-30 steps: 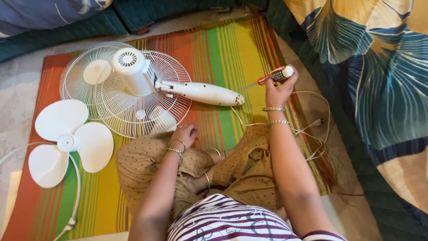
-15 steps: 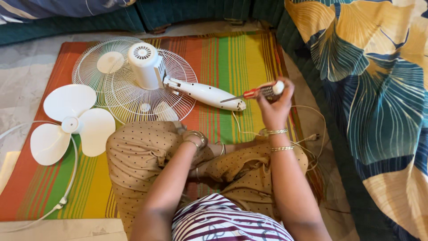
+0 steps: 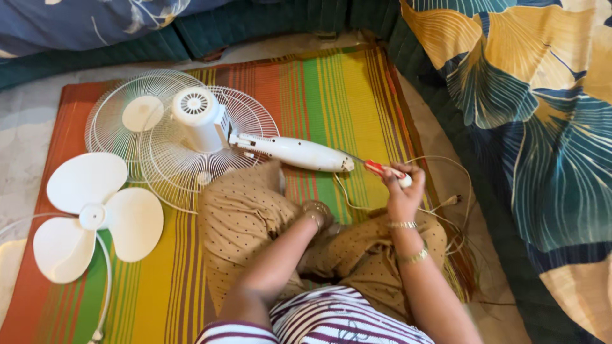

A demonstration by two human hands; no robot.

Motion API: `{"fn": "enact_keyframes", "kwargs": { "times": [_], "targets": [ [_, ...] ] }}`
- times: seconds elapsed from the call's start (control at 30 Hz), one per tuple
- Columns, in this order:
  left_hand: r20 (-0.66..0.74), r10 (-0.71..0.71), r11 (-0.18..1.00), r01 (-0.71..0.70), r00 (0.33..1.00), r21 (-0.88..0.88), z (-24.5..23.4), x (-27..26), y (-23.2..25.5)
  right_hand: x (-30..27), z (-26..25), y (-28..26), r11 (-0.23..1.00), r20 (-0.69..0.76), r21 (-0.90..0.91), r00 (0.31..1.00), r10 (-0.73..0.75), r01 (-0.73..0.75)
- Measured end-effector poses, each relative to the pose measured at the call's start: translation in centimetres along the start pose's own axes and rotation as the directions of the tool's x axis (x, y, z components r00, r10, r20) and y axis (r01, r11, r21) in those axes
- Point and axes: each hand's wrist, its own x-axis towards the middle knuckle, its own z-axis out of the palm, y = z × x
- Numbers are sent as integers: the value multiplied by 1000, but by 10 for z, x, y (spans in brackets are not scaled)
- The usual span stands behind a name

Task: The person sits on a mat and uses a screwdriver to unscrew and remove the back cover of a white table fan. They then reattach the cover and tighten the screws to secure it.

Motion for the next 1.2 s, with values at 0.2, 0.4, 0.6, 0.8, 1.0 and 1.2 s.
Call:
{"fn": "enact_keyframes", "kwargs": {
  "times": [0.2,0.4,0.6,0.8,1.0,1.2],
  "targets": [
    [-224,211,942,-259,951,-213,0,-21,-1,-2,-25,5,978,7,-94,983,-184,184],
    [-466,-165,806,-154,869,-572,-81,-31,-81,6,14,-23,993,30,4,993,-117,117],
    [-515,-158,979,68,842,-190,-143,-16,-160,26,97,-41,964,287,-188,949,-132,191],
    [-346,-221,960,140,912,-244,-131,7,-165,20,139,-36,812,393,-400,880,-267,425],
    [-371,-194,965,107,908,-241,-132,2,-166,10,123,-35,748,445,-409,830,-336,522],
    [-286,-226,952,148,931,-269,-142,-1,-163,10,109,-34,868,366,-252,873,-323,427]
  ]
}}
